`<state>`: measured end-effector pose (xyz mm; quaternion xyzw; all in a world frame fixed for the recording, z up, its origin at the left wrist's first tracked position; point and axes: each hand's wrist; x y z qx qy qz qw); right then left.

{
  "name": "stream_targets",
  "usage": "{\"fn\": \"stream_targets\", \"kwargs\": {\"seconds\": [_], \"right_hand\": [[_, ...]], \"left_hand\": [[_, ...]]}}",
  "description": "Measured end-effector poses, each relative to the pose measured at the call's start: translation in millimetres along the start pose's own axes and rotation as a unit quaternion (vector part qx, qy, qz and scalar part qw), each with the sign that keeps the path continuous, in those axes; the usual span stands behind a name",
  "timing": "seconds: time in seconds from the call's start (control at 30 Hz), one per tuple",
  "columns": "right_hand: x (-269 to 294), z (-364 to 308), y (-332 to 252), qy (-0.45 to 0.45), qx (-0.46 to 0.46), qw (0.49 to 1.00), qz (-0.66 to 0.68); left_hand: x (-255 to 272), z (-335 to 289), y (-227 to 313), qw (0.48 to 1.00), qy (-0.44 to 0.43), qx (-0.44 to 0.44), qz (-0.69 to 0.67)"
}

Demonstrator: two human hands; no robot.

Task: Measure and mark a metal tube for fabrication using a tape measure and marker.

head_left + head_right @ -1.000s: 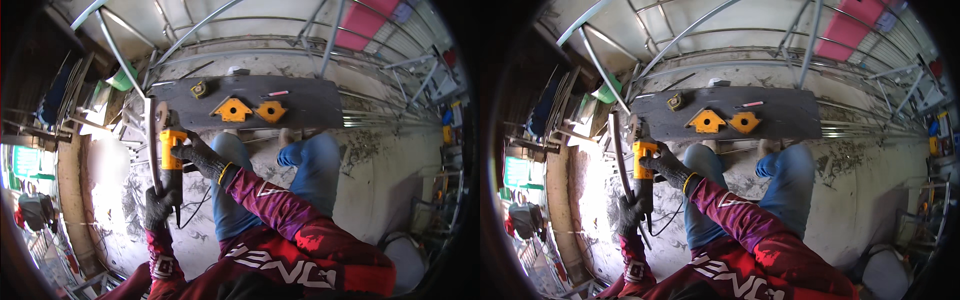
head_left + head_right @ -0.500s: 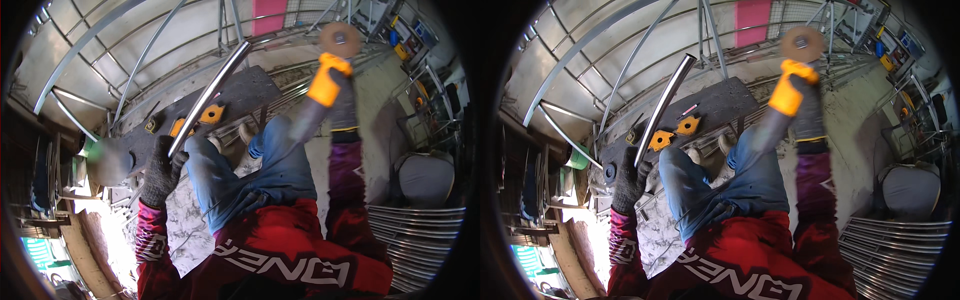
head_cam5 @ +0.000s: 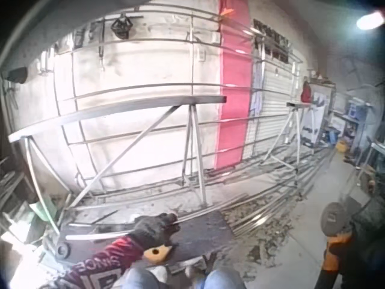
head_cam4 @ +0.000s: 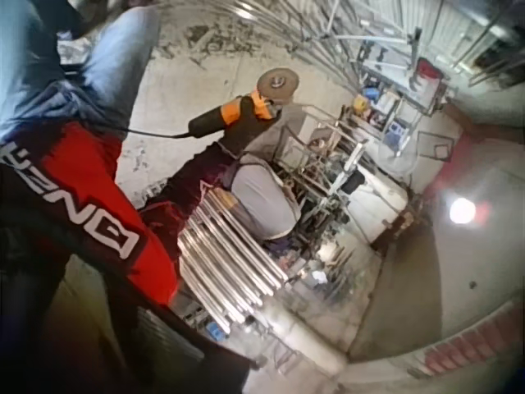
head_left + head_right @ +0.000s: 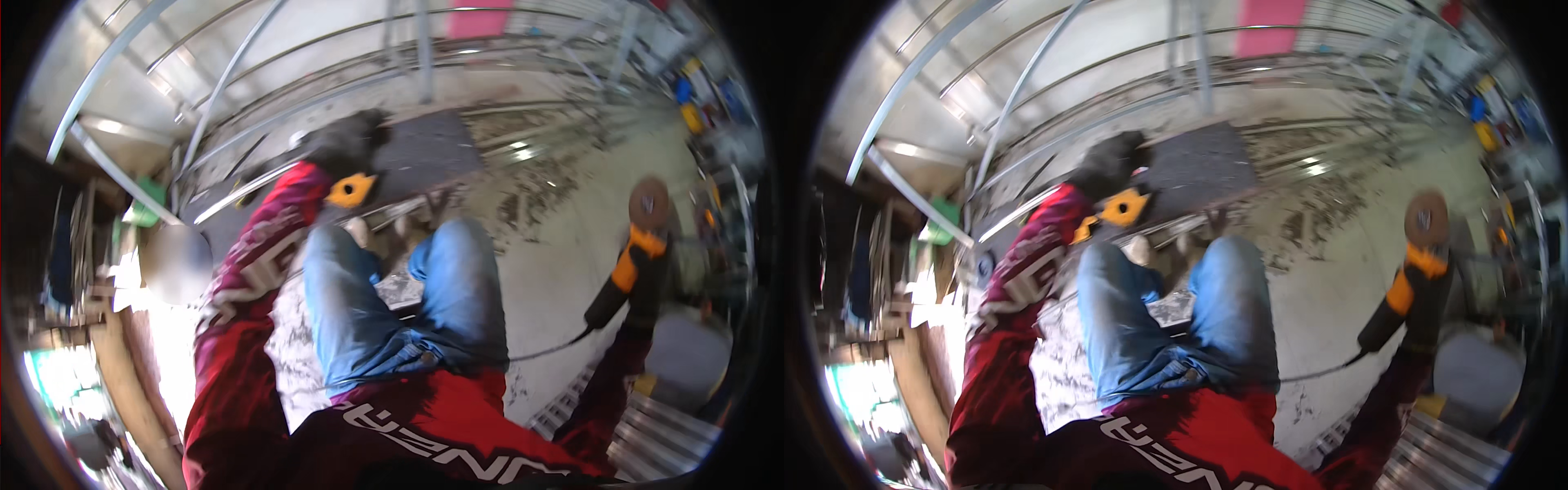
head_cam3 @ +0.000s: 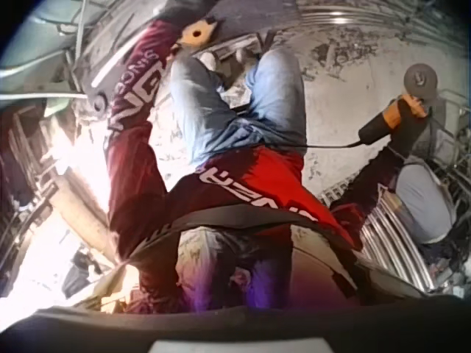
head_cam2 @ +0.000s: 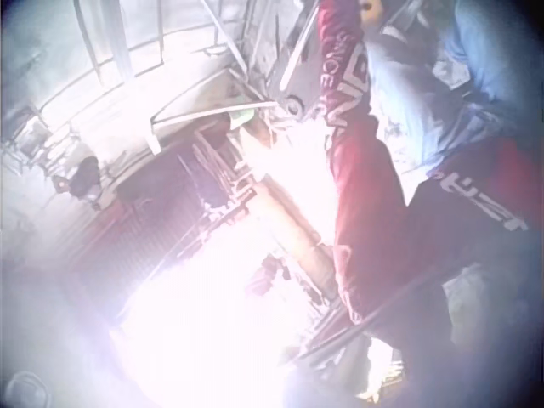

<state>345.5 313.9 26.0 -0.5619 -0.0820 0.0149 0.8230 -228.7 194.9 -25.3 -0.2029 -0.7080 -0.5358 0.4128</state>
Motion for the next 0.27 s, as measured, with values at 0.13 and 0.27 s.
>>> {"fn": "stream_targets", "kwargs": {"seconds": [0.13,0.27], "right_hand": [[-26.0,-38.7,90.4,-0.043,-0.110,0.988,0.096],[-64.0,-60.0,136.1,-0.037,-0.170,0.977,0.122]], "left_hand": [[-53.3,28.5,42.2,0.993,-0.012,0.036,0.115],[-77.8,33.2,36.5,0.992,-0.059,0.067,0.091]]}}
Point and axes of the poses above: each hand's wrist, its own z-axis towards the middle knuckle, its own x-axis out of the back of the hand, y = z × x, and after that the axes turned 13 degrees about x, right-handed
